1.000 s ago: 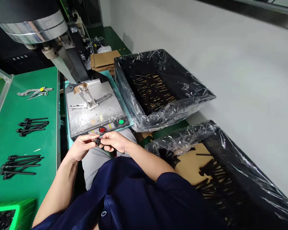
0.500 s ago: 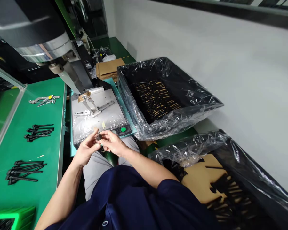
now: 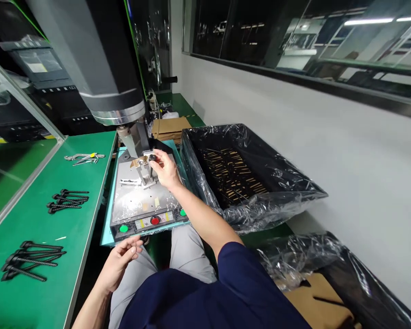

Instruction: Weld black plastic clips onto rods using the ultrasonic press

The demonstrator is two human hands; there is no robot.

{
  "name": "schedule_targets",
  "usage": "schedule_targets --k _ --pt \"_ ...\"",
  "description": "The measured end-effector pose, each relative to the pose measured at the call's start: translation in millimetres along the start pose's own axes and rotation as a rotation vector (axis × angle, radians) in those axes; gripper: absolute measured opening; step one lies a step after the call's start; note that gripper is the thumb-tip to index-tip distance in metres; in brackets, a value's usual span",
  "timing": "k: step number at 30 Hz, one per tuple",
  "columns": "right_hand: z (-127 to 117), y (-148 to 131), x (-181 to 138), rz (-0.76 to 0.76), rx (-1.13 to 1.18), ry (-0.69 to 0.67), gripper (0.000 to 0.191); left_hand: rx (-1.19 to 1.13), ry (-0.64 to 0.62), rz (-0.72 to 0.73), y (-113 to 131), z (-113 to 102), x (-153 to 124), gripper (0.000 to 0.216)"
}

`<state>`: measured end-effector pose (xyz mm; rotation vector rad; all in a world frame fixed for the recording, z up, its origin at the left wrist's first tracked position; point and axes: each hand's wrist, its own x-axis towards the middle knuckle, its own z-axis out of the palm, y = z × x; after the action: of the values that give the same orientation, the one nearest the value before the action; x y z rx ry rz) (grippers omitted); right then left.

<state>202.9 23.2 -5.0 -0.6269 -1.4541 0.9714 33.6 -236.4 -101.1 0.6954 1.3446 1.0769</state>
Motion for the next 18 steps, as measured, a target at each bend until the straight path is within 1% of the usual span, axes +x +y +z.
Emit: schedule_targets --k 3,7,11,13,15,18 --pt "16.2 24.3 12.1 0.023 -0.107 -0.031 0.036 -0.028 0.056 -0.012 -8.5 -3.3 -3.0 0.056" --pt "33.0 49.5 18.1 0.095 -0.154 -0.080 0.033 -0.055 0.136 0.005 -15.2 -4.9 -4.3 0.061" --pt "42.0 62.9 26.6 0.107 -0.326 -0.072 0.030 -0.069 0.136 0.000 -20.0 -7.2 -2.9 0.063" --pt "46.4 69.1 33.2 0.104 -0.363 -0.057 0.028 -0.075 0.132 0.010 -22.1 -8.9 -1.5 0.062" --pt "50.6 75.4 40.5 0.163 -0.324 -0.050 0.028 -0.082 0.135 0.030 -23.8 -10.7 0.0 0.062" --pt "52.9 81.3 51.0 0.368 -0.153 -0.119 0.032 -0.100 0.144 0.057 -25.5 -12.7 1.1 0.060"
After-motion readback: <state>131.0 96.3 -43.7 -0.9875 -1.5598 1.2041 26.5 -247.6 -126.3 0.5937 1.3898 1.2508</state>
